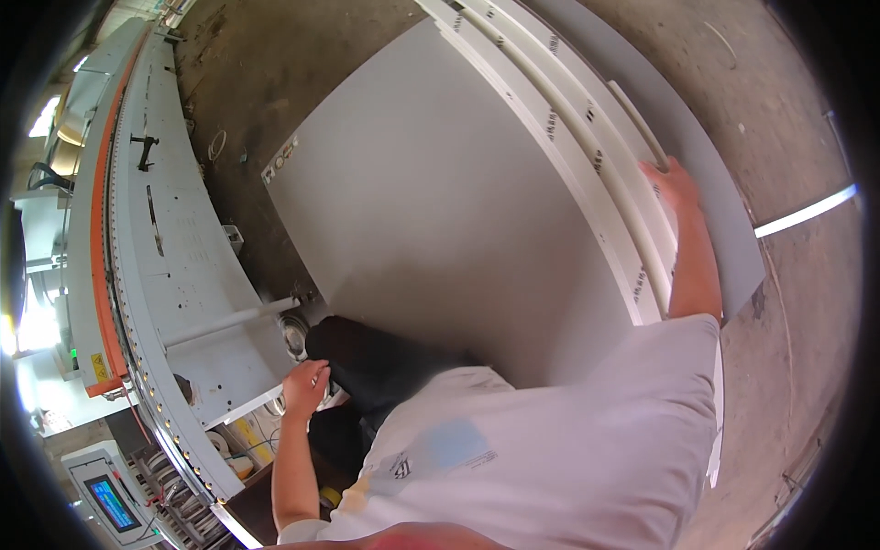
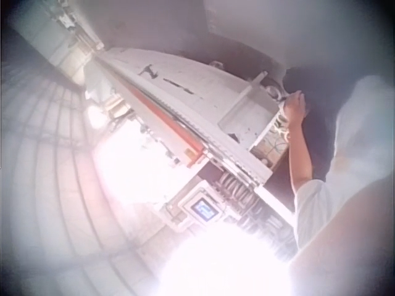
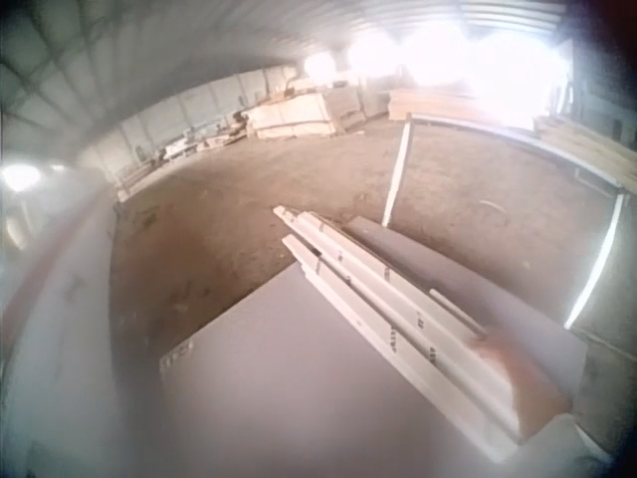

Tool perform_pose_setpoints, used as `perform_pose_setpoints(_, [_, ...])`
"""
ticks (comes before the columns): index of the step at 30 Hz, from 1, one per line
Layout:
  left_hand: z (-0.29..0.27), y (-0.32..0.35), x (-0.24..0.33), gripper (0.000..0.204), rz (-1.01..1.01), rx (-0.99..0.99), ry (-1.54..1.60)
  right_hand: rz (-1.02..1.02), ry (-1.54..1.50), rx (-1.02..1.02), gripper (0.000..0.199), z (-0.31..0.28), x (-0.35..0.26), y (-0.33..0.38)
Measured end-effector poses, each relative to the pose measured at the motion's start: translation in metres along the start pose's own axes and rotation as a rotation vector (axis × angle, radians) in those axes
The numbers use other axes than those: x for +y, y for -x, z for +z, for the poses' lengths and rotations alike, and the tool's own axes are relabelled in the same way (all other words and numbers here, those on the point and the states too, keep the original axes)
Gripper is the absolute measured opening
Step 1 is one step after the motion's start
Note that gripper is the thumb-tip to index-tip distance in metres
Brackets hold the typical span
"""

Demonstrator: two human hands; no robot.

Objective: The person picks up long white boards one by one and feeds them into an industrial edge-banding machine.

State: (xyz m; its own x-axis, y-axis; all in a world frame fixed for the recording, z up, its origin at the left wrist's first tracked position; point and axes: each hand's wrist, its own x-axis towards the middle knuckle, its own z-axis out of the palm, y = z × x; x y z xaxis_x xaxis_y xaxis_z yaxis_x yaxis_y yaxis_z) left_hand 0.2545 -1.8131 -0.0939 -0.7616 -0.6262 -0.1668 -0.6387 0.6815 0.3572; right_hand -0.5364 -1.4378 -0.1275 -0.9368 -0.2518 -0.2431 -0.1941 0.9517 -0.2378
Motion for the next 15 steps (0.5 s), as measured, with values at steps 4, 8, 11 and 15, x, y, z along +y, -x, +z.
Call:
perform_pose_setpoints(4, [-0.025, 0.045, 0.024, 0.013, 0.057, 0.112, 0.158, -0.029, 0.069, -0.021, 0.116, -0.070, -0.051, 0.135])
perform_pose_setpoints(8, [-0.020, 0.085, 0.041, 0.008, 0.095, 0.322, 0.370, -0.041, 0.094, 0.000, 0.123, -0.067, -0.082, 0.260])
perform_pose_setpoints(11, [-0.025, 0.118, 0.050, 0.007, 0.162, 0.419, 0.434, -0.051, 0.119, -0.053, 0.125, -0.068, -0.124, 0.351])
perform_pose_setpoints(15, [-0.042, 0.161, 0.040, 0.011, 0.221, 0.404, 0.409, -0.075, 0.123, -0.100, 0.119, -0.050, -0.162, 0.428])
